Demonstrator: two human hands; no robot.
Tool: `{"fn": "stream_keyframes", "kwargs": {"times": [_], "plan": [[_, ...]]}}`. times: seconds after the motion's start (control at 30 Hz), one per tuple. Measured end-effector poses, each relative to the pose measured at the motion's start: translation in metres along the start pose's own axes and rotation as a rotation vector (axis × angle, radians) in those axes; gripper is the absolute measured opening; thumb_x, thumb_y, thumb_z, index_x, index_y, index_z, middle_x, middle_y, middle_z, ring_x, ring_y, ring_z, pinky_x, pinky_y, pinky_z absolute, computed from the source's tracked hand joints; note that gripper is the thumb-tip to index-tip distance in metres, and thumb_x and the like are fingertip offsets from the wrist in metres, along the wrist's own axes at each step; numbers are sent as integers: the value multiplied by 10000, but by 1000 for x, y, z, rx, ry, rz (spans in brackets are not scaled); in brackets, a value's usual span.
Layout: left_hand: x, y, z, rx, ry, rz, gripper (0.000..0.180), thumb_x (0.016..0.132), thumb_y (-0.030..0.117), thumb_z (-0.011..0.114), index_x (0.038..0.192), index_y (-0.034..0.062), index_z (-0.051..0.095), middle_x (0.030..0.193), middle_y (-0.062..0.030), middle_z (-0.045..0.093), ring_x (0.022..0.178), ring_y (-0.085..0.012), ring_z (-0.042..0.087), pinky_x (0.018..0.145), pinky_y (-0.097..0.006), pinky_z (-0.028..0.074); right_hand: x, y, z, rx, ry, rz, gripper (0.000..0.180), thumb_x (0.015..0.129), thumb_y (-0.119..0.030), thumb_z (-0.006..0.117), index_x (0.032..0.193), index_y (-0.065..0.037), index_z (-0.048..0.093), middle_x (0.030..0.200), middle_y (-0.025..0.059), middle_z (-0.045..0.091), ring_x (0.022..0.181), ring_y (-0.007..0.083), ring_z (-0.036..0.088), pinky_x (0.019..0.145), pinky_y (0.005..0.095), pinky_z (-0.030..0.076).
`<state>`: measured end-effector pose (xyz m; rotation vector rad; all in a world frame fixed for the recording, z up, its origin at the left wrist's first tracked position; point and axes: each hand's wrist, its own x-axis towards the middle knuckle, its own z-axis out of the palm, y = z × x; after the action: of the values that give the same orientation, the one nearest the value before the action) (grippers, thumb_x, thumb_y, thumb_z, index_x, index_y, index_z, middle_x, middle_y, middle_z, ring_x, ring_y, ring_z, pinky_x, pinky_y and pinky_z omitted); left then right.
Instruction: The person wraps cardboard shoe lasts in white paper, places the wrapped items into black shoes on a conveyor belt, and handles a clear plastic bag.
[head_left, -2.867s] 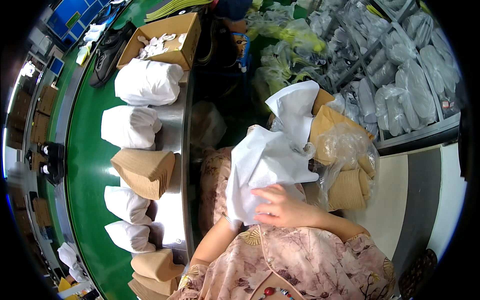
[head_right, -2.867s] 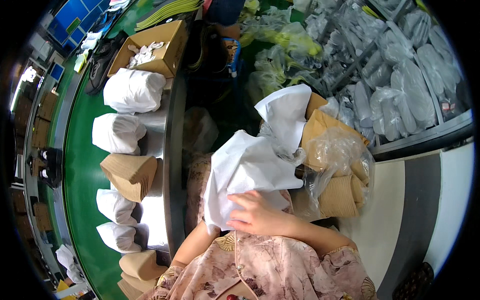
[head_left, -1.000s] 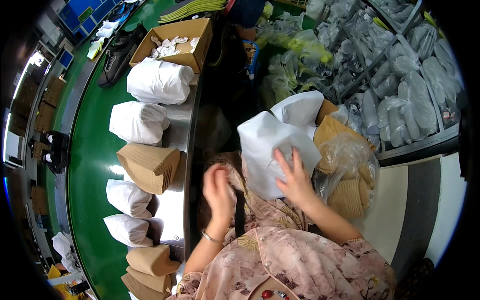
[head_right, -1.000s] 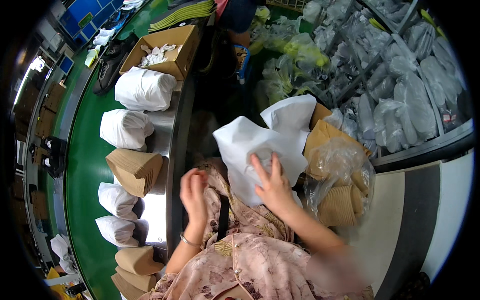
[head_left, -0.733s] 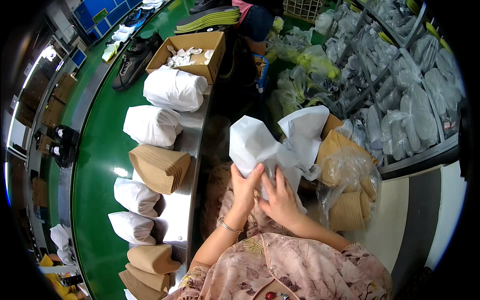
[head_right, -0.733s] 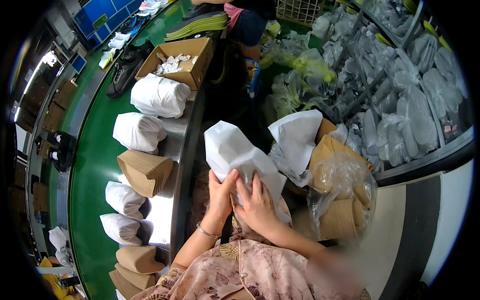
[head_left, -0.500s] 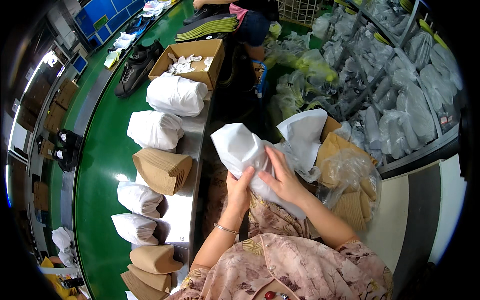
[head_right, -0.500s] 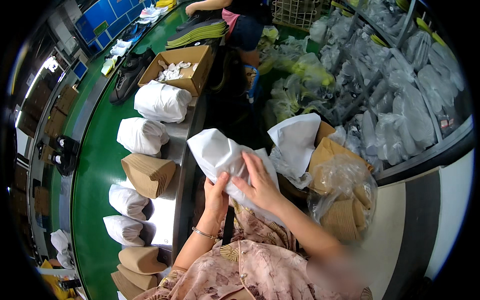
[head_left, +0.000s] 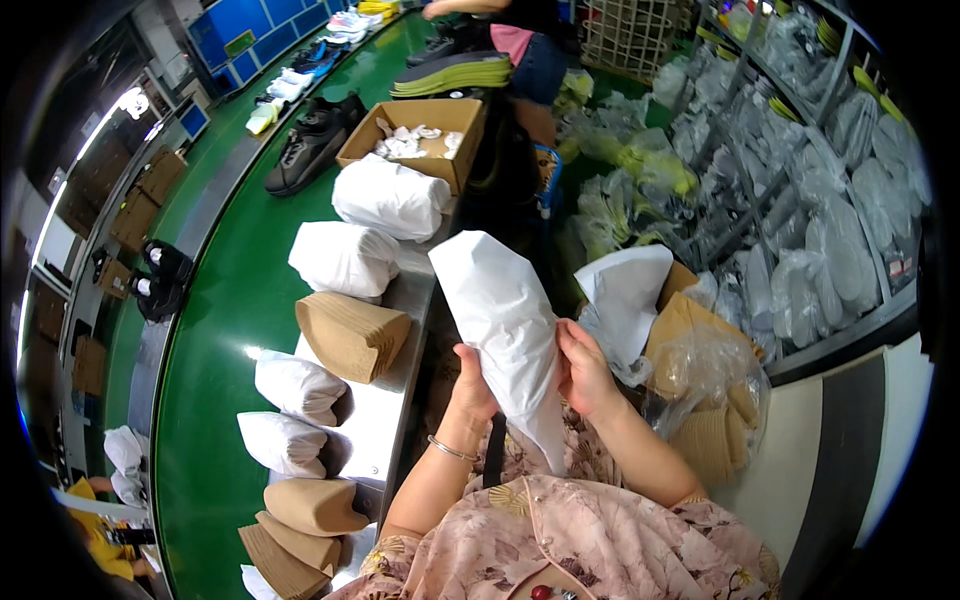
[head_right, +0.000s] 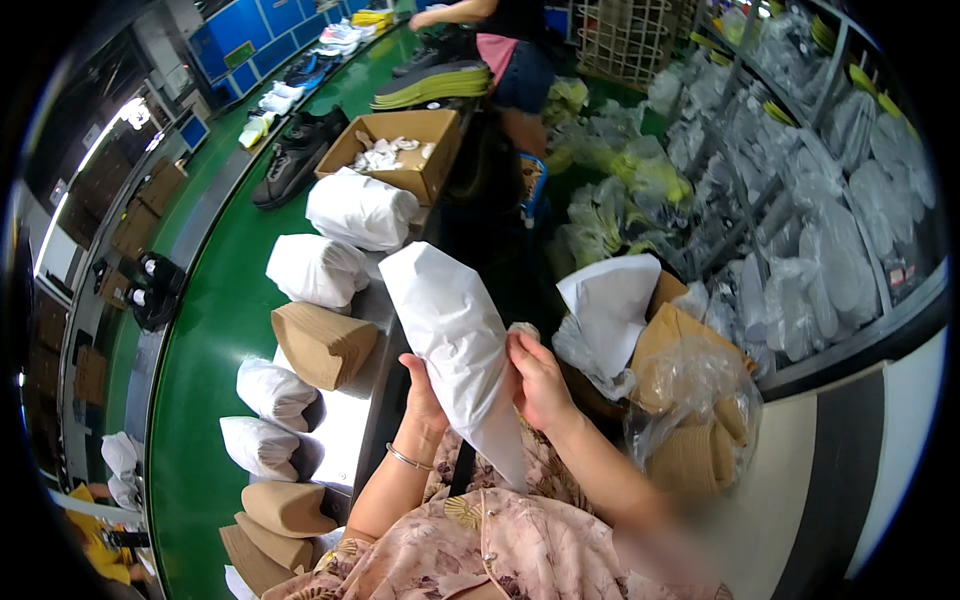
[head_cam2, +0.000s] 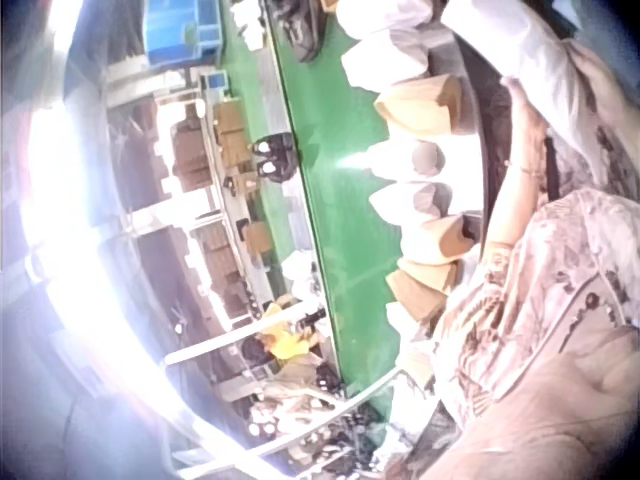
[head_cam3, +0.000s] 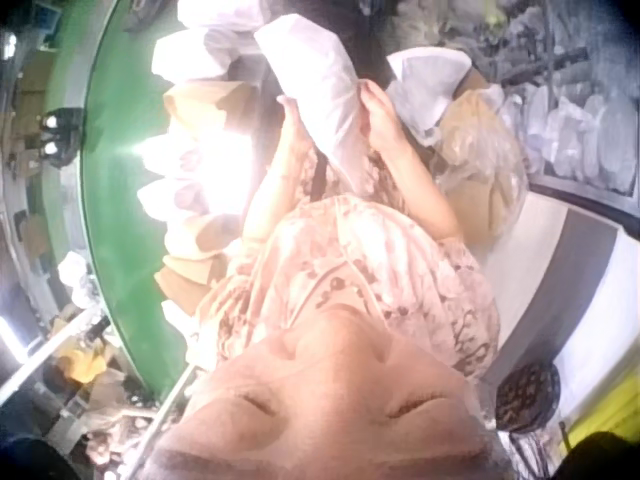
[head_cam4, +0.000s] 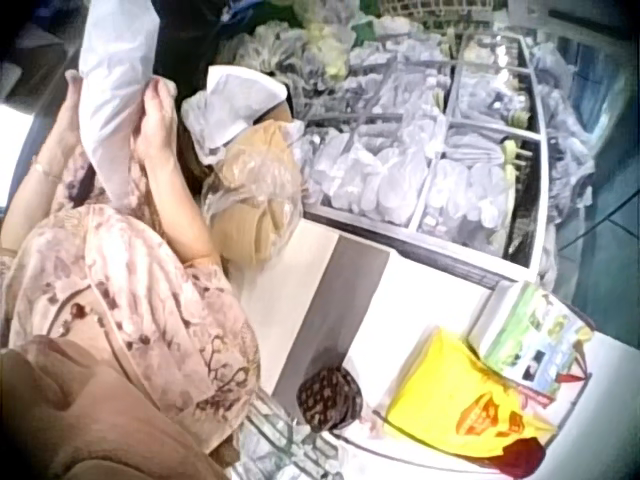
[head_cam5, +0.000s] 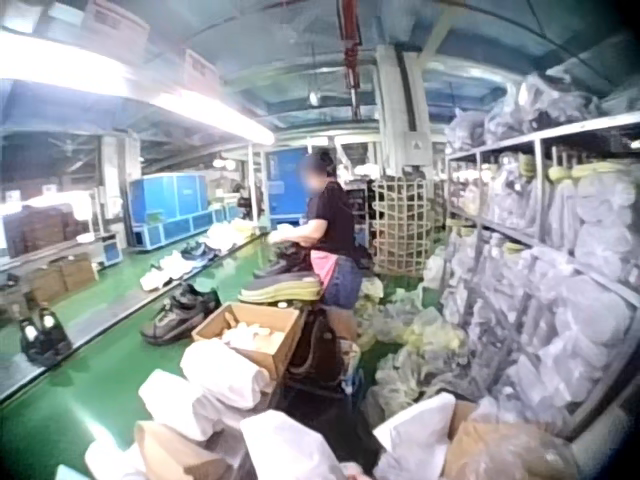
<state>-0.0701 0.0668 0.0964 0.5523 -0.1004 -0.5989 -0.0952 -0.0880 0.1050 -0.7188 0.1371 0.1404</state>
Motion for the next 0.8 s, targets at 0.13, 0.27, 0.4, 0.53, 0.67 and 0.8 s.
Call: {"fn": "stream_keyframes", "kwargs": {"times": [0.13,0.27,0.4,0.53,0.67,0.8], "plan": [[6,-5,9,76,-99,33,1081,584,708,593,1351,17,272,1340,-136,395,1220,-263,405,1033,-410,321,-3,-19,9,-181,54,-12,222,940,-171,413,1094,-38,502,1043,35,577,958,142,551,857,283,431],[1,7,24,-97,-114,-28,1064,584,663,655,1358,42,272,1343,-120,394,1224,-246,401,1040,-403,312,0,-32,9,-860,-44,-353,265,951,-177,387,1111,-19,527,1215,90,450,1098,192,455,951,289,351],[-5,6,36,127,-193,25,989,640,598,686,1351,40,285,1321,-100,421,1201,-217,426,1012,-378,345,8,-27,30,-856,11,-468,391,952,-313,393,1190,-17,484,1304,99,348,1103,206,435,968,283,325],[-3,29,67,214,-9,140,819,710,514,684,1284,20,374,1224,-102,499,1105,-207,505,957,-362,402,15,-41,28,-476,-46,-221,557,924,-386,444,1333,-31,315,1265,110,416,1097,174,463,934,272,369],[-5,64,76,305,72,370,767,726,534,662,1224,12,401,1147,-107,527,1047,-227,533,918,-365,429,-17,-63,64,-339,-446,-61,635,780,-202,654,1308,-45,338,1185,103,500,1074,177,497,927,308,393],[-3,51,89,298,98,454,684,765,433,672,1223,11,390,1138,-85,499,1050,-182,492,905,-327,405,-11,-43,75,-424,-189,-184,590,685,10,658,1222,-26,416,1166,83,509,1047,165,514,908,298,404]]}}
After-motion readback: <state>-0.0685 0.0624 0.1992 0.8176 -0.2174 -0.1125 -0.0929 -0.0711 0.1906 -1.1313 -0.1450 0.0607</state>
